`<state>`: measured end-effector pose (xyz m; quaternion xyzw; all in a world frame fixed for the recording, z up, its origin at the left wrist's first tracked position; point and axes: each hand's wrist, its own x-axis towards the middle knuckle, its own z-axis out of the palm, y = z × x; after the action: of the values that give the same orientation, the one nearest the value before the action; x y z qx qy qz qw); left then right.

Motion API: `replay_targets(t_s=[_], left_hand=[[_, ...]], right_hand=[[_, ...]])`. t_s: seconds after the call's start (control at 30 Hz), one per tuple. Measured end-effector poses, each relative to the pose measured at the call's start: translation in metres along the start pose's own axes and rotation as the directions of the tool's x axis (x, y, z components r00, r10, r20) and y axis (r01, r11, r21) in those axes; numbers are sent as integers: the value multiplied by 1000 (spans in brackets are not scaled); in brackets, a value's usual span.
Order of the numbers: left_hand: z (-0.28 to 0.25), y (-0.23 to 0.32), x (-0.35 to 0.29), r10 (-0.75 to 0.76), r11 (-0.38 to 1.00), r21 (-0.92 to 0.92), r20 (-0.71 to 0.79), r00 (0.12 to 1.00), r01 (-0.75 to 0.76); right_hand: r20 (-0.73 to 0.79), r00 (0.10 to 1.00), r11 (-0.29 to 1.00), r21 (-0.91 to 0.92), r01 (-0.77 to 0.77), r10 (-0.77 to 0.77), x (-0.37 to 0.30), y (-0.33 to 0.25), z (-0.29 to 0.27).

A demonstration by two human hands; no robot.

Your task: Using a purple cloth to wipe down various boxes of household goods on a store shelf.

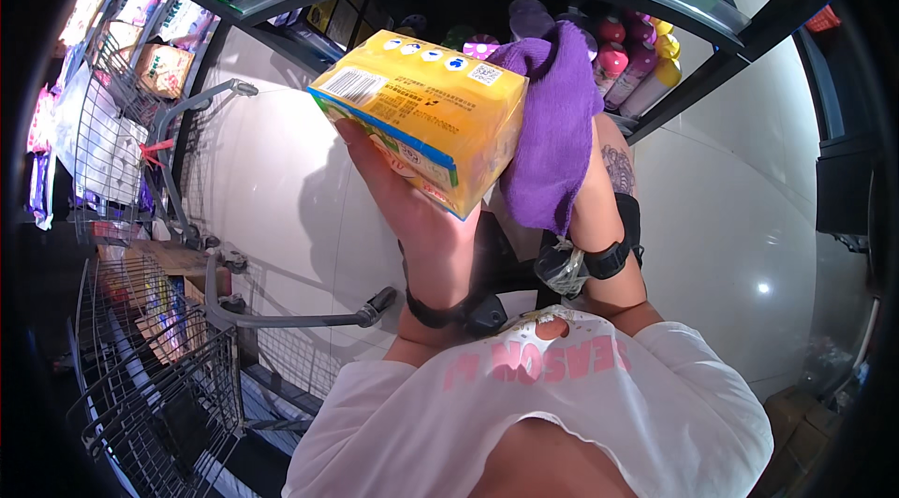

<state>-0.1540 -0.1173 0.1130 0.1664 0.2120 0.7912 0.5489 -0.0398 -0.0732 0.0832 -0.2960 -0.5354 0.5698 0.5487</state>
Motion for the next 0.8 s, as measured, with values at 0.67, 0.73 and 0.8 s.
replay_targets(t_s=[0.67,0.73,0.8], left_hand=[[-1,-6,4,234,938,254,35,972,-235],[-1,-7,4,219,948,234,10,976,-215],[-3,-6,5,152,976,145,67,986,-161]], right_hand=[[-31,965,957,-142,254,-261,12,4,-2],[-73,964,961,-132,244,-255,11,6,-2],[-114,972,978,-73,197,-205,11,6,0]])
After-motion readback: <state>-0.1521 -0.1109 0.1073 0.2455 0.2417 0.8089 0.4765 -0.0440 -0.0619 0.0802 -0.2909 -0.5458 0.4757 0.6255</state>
